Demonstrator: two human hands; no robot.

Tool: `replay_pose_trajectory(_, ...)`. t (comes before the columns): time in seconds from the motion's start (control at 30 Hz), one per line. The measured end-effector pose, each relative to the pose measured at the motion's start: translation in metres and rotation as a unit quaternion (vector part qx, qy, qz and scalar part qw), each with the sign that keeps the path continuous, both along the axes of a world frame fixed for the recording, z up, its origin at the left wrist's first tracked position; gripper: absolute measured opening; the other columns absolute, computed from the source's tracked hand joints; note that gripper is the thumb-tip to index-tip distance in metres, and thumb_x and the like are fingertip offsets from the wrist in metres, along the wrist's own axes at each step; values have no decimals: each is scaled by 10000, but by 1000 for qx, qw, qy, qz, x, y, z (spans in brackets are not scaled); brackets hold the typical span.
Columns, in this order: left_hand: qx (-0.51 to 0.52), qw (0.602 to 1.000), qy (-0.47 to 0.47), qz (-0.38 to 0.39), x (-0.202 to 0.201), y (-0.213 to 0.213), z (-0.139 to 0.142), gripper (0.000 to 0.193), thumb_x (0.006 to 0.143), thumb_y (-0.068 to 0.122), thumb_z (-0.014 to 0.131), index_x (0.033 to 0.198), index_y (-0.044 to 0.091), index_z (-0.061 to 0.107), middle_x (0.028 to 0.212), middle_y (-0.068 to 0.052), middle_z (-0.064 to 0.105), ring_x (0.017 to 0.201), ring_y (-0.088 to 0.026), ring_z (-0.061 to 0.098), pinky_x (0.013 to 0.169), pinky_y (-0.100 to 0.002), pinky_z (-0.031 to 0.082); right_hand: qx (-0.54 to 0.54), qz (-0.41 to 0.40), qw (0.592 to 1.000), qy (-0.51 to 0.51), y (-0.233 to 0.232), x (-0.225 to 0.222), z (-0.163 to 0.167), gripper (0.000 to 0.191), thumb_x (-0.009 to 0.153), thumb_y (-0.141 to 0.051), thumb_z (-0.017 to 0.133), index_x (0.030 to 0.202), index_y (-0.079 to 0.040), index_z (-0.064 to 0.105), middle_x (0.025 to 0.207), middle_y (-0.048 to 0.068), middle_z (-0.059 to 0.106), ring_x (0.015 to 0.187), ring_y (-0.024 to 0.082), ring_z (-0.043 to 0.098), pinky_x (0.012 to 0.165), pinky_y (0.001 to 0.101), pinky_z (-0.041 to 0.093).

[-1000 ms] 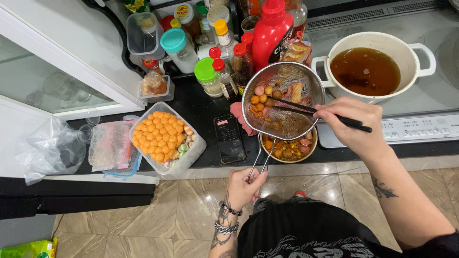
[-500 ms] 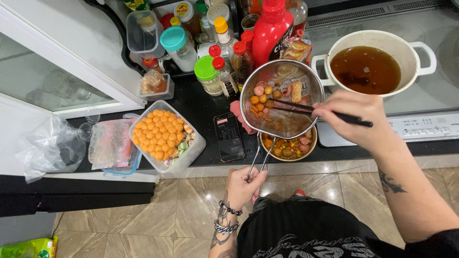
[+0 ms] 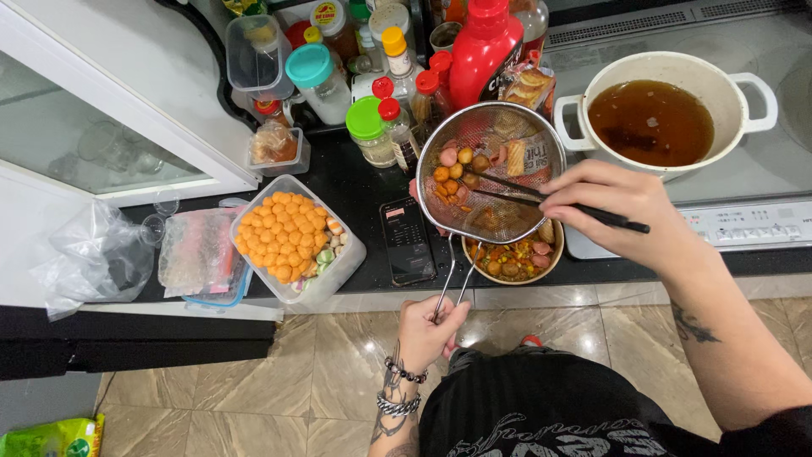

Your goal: The person scrapes leftover food from a white bowl into a paper bowl using chopsticks, then transfers fried items from a strainer into the same paper bowl. The person also stirs a pot of broth on the stove.

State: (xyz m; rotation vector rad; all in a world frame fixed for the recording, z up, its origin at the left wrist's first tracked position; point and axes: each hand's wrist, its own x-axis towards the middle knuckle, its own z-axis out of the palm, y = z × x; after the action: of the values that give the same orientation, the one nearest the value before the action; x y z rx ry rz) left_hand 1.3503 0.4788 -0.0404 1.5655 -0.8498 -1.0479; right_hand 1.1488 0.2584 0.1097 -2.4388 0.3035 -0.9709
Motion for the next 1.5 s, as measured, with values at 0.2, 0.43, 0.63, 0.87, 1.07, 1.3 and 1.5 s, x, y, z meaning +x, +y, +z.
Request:
replay_pose_trajectory(0.2,-2,1000,-29,12,0,0,0,333,929,181,767,665,12,653,492,29,581,393,-30,539,348,-212,402,11,-48,999,-2,-6,-13,-2,34,895,19,724,880,-7,740,856,71,721,756,171,676,660,260,514)
replay_pose_trajectory(0.43,23,999,-30,28,4,3,0,334,925,206,761,667,18,663,481,32,573,376,-32,512,351,-215,383,45,-113,993,-12,-7,-23,-15,61,989,4,705,946,-3,748,843,84,715,752,148,682,687,253,515)
replay_pose_trajectory(0.63,8,999,-39,26,5,4,2,336,927,202,762,663,21,660,485,36,572,379,-26,503,353,-214,367,73,-100,992,-36,-10,-16,-30,62,1002,-11,694,972,-4,747,921,88,730,806,143,700,762,255,539)
replay_pose_trajectory(0.87,-4,998,-54,26,3,5,2,336,922,189,771,656,21,652,495,39,583,386,-25,528,350,-212,381,133,-161,978,-18,-8,-19,-36,128,1044,-61,680,967,-9,767,875,88,743,785,124,685,773,257,519)
replay_pose_trajectory(1.07,-10,998,-63,20,5,6,5,336,929,183,763,655,22,653,498,34,596,388,-27,534,354,-206,383,175,-172,968,-46,-8,-22,-48,154,1076,-62,662,976,6,757,906,87,756,859,134,697,810,258,542)
replay_pose_trajectory(1.3,-14,997,-51,57,6,12,4,342,933,175,757,650,21,643,492,36,565,393,-25,528,348,-209,396,276,-115,932,-204,-17,-74,-76,273,1205,-66,569,989,37,699,971,134,724,944,212,738,957,370,631)
replay_pose_trajectory(1.5,3,995,-37,94,10,19,0,317,935,166,749,669,20,655,474,24,569,370,-32,491,352,-218,360,281,-108,942,-147,-19,-119,-96,289,1158,-51,544,916,17,688,927,118,705,931,211,735,953,363,622)
